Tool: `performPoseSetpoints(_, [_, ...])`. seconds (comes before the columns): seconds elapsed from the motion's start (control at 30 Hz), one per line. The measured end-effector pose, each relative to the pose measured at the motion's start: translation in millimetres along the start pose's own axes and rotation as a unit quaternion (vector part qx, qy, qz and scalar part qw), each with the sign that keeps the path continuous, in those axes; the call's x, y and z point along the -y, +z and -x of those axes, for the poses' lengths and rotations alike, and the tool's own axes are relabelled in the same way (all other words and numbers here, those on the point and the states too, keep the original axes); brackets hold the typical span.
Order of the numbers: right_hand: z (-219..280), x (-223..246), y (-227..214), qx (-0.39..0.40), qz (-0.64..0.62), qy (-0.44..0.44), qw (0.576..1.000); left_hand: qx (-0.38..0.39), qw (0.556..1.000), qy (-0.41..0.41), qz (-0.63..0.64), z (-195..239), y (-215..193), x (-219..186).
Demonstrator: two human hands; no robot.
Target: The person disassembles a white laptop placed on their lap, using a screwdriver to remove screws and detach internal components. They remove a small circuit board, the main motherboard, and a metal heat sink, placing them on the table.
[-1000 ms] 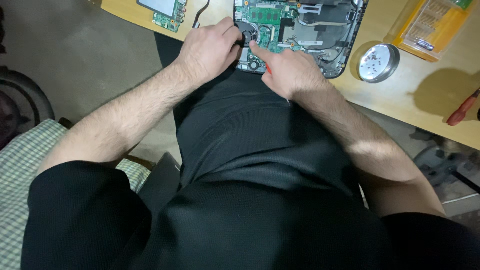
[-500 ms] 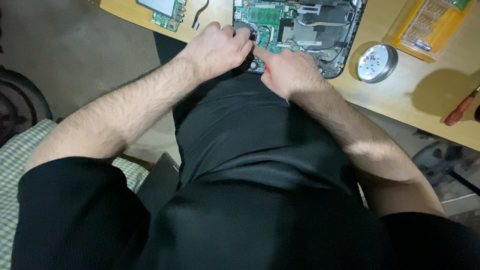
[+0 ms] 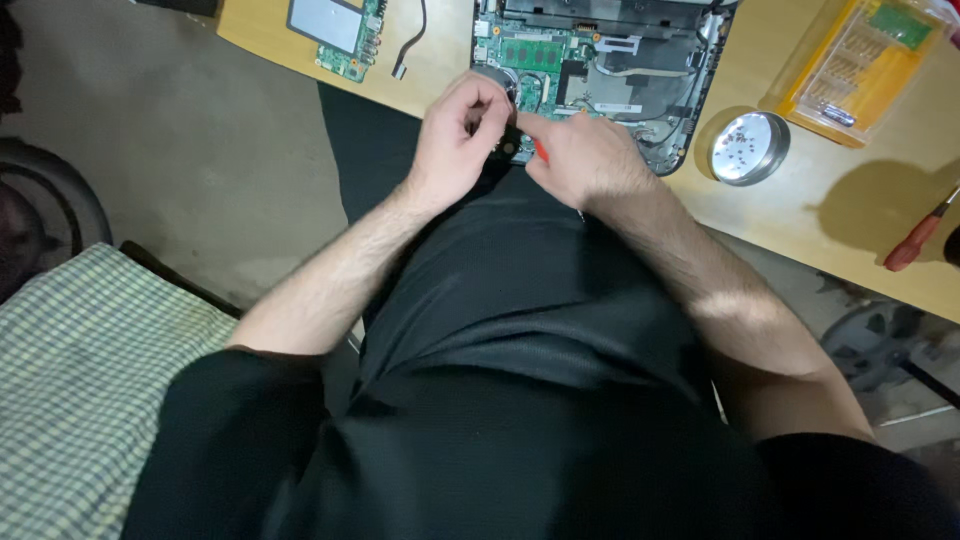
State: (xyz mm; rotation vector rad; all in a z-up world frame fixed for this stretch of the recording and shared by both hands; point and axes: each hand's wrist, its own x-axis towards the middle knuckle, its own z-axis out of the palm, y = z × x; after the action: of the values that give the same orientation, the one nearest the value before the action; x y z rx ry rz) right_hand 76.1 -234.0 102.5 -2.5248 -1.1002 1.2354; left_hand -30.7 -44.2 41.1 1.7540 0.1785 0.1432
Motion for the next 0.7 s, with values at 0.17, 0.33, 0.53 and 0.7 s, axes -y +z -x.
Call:
performPoseSetpoints(0.17, [4.0, -1.4, -6.7, -0.003, -0.039, -0.014, 0.999, -0.007, 0.992, -0.094, 0.078, 17.8, 12.7, 6.6])
performPoseSetpoints(0.33, [9.2, -15.6, -6.8, 0.001, -0.222, 0.003, 0.975, 0.021, 0.996, -0.056, 0.059, 19.4, 15.2, 12.7])
performPoseSetpoints(0.53, [14.0, -39.1, 17.2, -0.194, -0.281, -0.073, 0.937, 0.032, 0.998, -0.043, 0.036, 18.8, 20.1, 14.3])
performPoseSetpoints(0.7, [10.3, -42.3, 28.0, -0.257, -0.214, -0.177, 0.926, 0.042, 0.998, -0.036, 0.026, 19.7, 19.7, 15.3])
